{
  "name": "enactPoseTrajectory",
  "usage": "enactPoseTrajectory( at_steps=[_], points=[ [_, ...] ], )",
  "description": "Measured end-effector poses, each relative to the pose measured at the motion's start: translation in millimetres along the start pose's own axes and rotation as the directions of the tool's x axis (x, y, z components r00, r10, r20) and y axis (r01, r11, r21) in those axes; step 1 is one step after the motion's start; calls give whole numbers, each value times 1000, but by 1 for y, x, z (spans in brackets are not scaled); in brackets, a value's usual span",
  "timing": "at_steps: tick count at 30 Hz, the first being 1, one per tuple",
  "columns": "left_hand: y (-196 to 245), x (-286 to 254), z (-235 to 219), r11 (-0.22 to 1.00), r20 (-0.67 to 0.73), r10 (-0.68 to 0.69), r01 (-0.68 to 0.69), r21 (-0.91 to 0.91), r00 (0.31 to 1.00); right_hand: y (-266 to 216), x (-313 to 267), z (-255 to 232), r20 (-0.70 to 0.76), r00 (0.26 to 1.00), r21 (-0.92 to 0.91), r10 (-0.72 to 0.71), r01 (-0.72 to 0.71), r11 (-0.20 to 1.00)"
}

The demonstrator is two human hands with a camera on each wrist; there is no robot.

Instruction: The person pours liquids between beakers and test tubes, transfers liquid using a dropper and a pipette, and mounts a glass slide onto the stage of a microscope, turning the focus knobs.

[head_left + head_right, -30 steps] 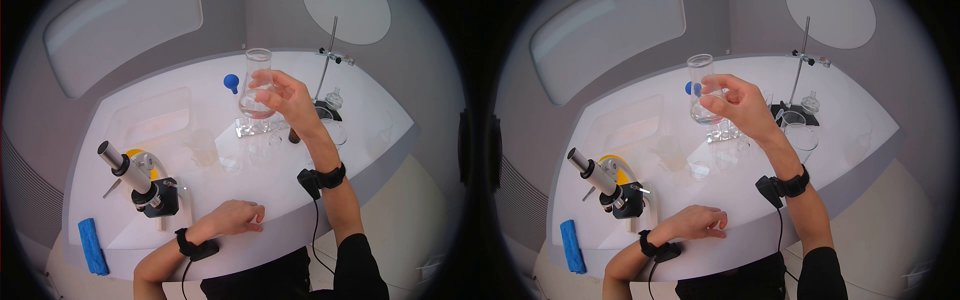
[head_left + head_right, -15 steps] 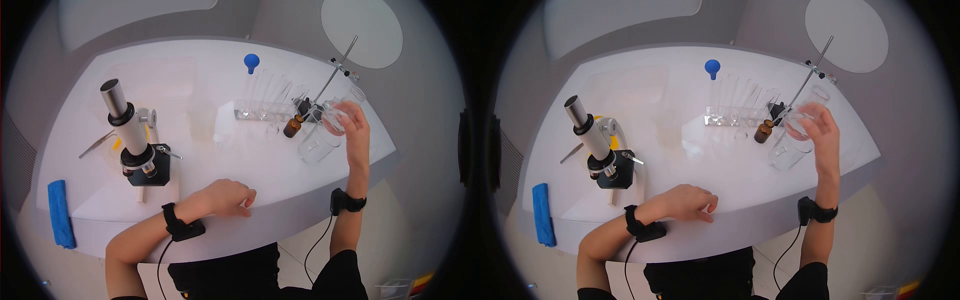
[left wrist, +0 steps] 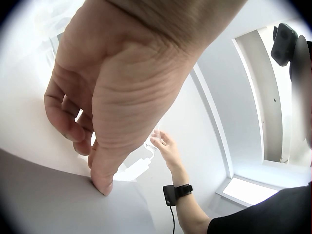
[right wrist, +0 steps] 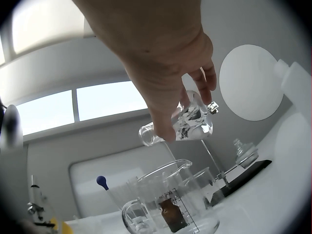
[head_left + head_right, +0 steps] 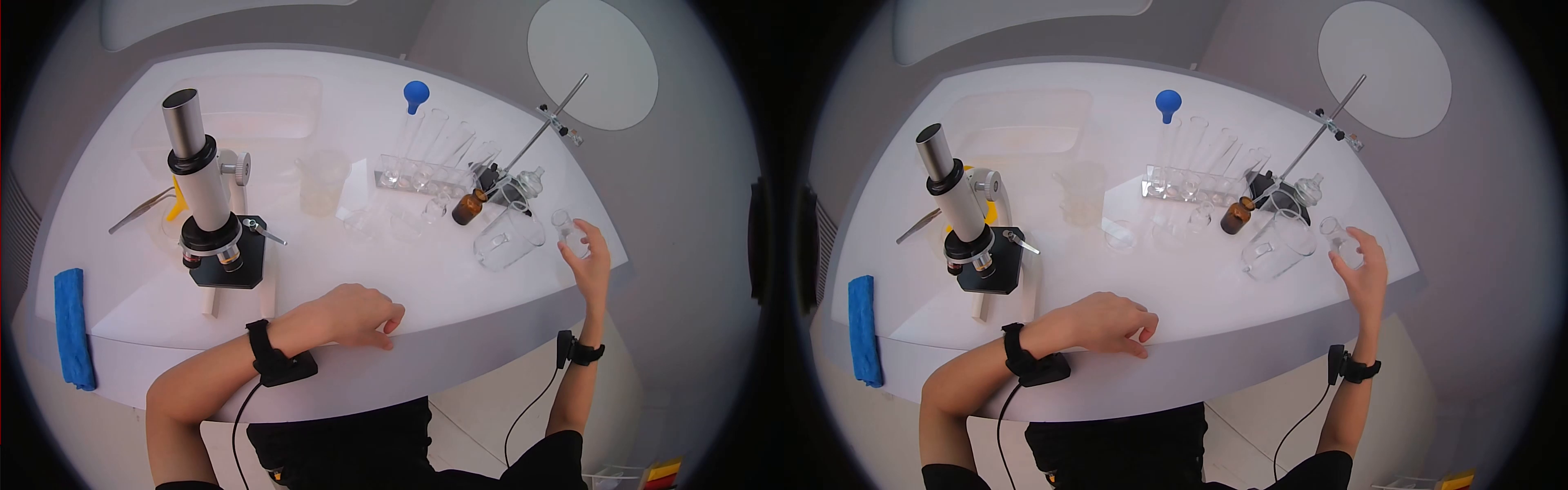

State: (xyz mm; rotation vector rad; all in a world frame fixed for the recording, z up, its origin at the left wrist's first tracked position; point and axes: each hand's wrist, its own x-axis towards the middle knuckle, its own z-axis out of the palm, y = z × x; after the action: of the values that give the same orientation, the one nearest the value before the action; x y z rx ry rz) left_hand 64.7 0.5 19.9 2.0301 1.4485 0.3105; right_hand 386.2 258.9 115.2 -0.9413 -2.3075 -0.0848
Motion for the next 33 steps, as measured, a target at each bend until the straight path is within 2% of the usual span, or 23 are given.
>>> enactPoseTrajectory(
  at_steps=[1,3,4,6,10,15,22,27,33],
  points=[
    [0,0,0,1000,2,3,-3,2,1000,-3,1,0,-1,1000,0,-1,1,1000],
    [0,0,0,1000,2,3,-3,2,1000,-10,3,1,12,987,-204,-160,159,966],
    [-8,0,-1,1000,8,-14,14,-22,1000,-13,12,13,36,986,-190,-163,167,967],
    [-8,0,-1,1000,7,-13,13,-26,1000,-16,17,11,79,976,-306,-204,219,927],
    [-7,1,-1,1000,-1,-11,11,-18,1000,-9,25,12,91,954,-404,-284,296,866],
    [-10,1,1,1000,-8,-1,0,-31,1000,-14,40,10,107,885,-555,-453,431,712],
    [-9,0,1,1000,-1,-9,9,-11,1000,-30,50,6,98,821,-588,-563,504,633],
    [-10,0,4,1000,-14,4,-4,-15,1000,-37,57,5,150,703,-570,-695,636,520],
    [-11,-1,4,1000,-15,-4,4,-22,1000,-39,66,5,182,607,-590,-773,697,408]
  ],
)
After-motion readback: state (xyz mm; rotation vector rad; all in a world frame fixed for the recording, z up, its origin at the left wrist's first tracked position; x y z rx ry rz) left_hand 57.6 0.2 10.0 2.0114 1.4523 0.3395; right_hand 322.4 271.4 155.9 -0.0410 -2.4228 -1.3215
